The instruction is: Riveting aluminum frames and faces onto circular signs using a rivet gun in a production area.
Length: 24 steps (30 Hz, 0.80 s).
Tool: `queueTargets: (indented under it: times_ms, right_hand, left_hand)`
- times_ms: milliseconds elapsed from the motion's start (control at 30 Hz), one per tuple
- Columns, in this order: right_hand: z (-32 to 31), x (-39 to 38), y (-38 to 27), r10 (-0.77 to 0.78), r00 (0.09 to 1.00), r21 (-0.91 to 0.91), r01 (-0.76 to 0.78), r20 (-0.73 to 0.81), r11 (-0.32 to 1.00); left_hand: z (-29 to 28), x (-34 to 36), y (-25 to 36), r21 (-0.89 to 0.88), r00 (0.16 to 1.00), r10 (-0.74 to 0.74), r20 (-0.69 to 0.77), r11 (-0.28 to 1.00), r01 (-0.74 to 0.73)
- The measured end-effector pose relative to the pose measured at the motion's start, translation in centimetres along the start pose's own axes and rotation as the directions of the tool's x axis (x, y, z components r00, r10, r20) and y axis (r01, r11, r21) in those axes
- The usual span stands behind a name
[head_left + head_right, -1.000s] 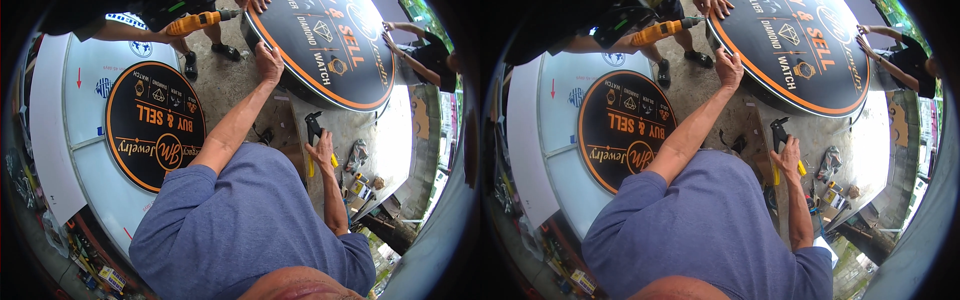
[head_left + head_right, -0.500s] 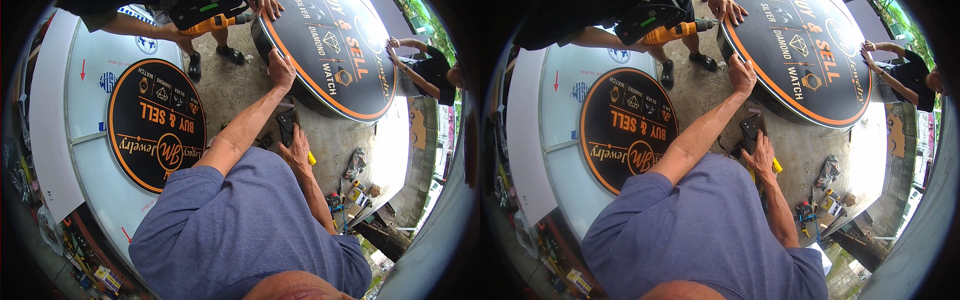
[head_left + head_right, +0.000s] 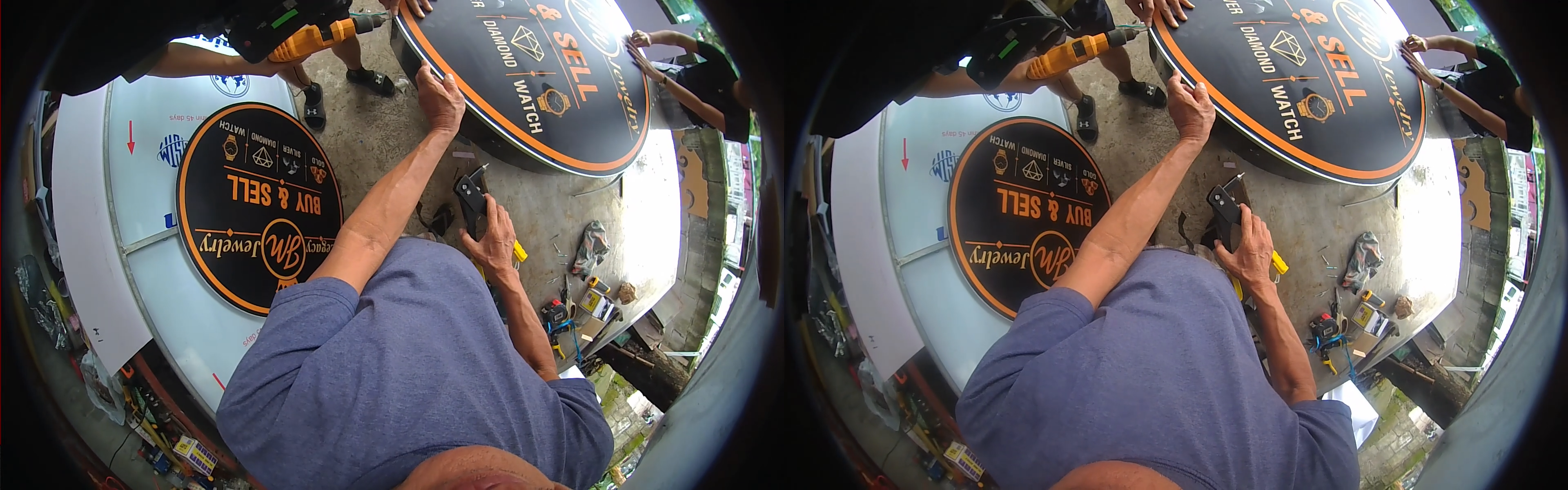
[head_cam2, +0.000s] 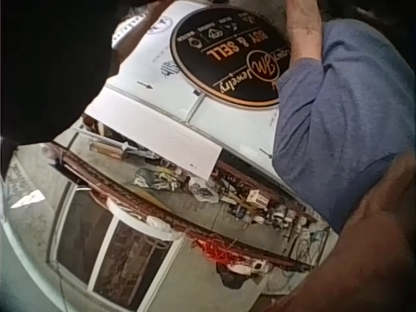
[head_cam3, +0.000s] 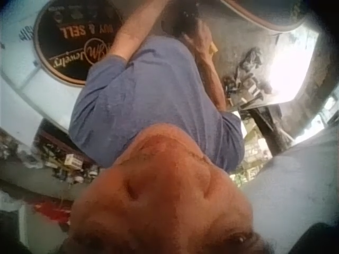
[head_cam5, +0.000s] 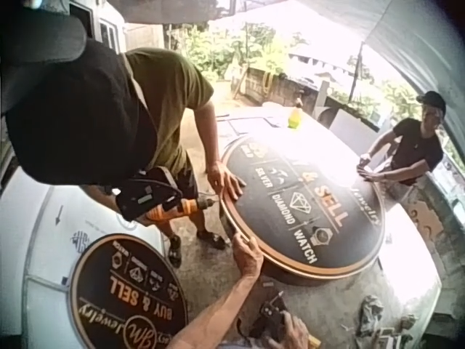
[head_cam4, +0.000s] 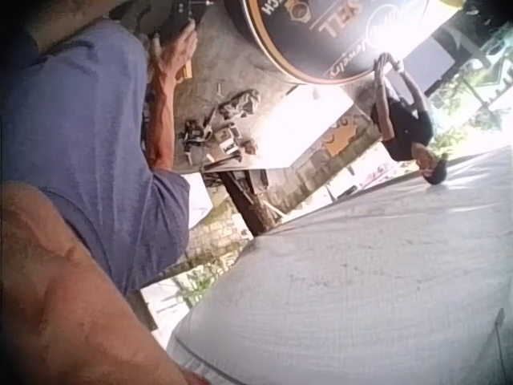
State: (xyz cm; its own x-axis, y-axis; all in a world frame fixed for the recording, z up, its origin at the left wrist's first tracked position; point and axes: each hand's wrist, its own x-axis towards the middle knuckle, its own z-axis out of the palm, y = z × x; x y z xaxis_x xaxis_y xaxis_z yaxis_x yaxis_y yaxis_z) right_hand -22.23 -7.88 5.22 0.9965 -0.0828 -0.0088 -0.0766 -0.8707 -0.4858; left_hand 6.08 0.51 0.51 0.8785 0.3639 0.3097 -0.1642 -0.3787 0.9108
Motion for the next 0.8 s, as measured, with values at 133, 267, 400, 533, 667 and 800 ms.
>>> queueTargets:
  times_ms: [133,267,400,533,667,800]
  right_hand:
    - [-1.4,0.1,-0.1,-0.007,0.999,0.030,0.009,-0.052,1.000]
    - [-2.1,0.5,0.2,-0.035,0.995,0.058,0.041,-0.094,0.997]
    - [-2.6,0.6,0.5,-0.068,0.994,0.043,0.072,-0.090,0.996]
    - [-2.7,0.6,1.2,-0.076,0.995,0.049,0.079,-0.061,0.996]
    - [-2.9,0.6,1.6,-0.101,0.993,0.049,0.104,-0.056,0.993]
    - [-3.1,0.7,1.9,-0.108,0.993,0.050,0.110,-0.052,0.993]
  left_hand:
    - [-0.5,0.0,0.4,-0.042,0.986,-0.122,0.116,0.991,0.128]
    - [-0.7,0.0,0.6,-0.042,0.988,-0.104,0.111,0.993,0.109]
    - [-0.6,0.0,0.6,-0.014,0.990,-0.097,0.099,0.995,0.099]
    - [-0.4,-0.1,0.4,0.019,0.996,-0.058,0.063,0.998,0.057]
    - [-0.1,-0.1,-0.1,0.030,1.000,0.004,-0.013,1.000,-0.004]
    - [0.2,-0.1,-0.5,0.034,0.999,0.030,-0.026,0.999,-0.029]
